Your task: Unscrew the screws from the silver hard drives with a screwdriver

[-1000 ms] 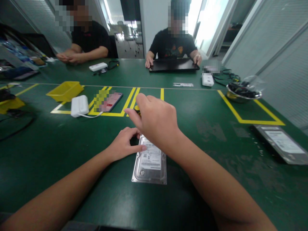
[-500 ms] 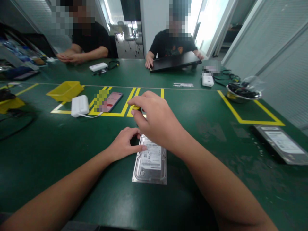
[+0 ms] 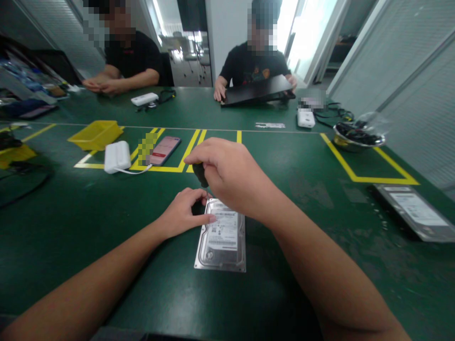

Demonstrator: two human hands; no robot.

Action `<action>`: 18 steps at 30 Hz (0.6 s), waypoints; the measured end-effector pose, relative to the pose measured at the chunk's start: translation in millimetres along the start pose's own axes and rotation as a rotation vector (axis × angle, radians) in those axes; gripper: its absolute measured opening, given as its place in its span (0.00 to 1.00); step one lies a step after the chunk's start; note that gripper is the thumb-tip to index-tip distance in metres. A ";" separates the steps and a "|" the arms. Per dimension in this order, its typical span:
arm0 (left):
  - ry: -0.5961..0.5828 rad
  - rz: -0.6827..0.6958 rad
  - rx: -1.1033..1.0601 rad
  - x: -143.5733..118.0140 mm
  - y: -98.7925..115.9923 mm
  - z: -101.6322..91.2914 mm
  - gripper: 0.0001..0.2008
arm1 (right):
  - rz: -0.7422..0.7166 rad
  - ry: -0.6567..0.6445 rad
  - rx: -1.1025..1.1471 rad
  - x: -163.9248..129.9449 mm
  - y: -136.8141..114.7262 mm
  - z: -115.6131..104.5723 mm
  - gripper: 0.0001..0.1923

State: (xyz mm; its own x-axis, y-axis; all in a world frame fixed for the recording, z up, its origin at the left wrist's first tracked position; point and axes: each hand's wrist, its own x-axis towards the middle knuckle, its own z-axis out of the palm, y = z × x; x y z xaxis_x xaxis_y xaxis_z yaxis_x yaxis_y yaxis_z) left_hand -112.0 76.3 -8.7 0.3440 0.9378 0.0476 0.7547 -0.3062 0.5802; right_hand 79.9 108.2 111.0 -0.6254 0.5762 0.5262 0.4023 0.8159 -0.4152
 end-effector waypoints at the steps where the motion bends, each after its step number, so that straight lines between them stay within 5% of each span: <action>1: 0.000 0.000 0.000 0.1 0.1 0.0 0.26 | -0.006 -0.006 0.004 0.1 0.0 -0.3 0.20; 18: 0.002 0.007 -0.003 0.8 0.1 0.1 0.25 | 0.008 -0.003 -0.042 0.5 1.3 -0.8 0.20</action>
State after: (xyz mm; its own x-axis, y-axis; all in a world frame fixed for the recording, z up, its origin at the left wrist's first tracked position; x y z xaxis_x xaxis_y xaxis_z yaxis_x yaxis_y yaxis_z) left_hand -111.6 77.0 -8.7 0.3483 0.9359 0.0536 0.7507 -0.3127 0.5820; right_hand 80.6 109.6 111.3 -0.6239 0.5826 0.5208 0.4348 0.8126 -0.3881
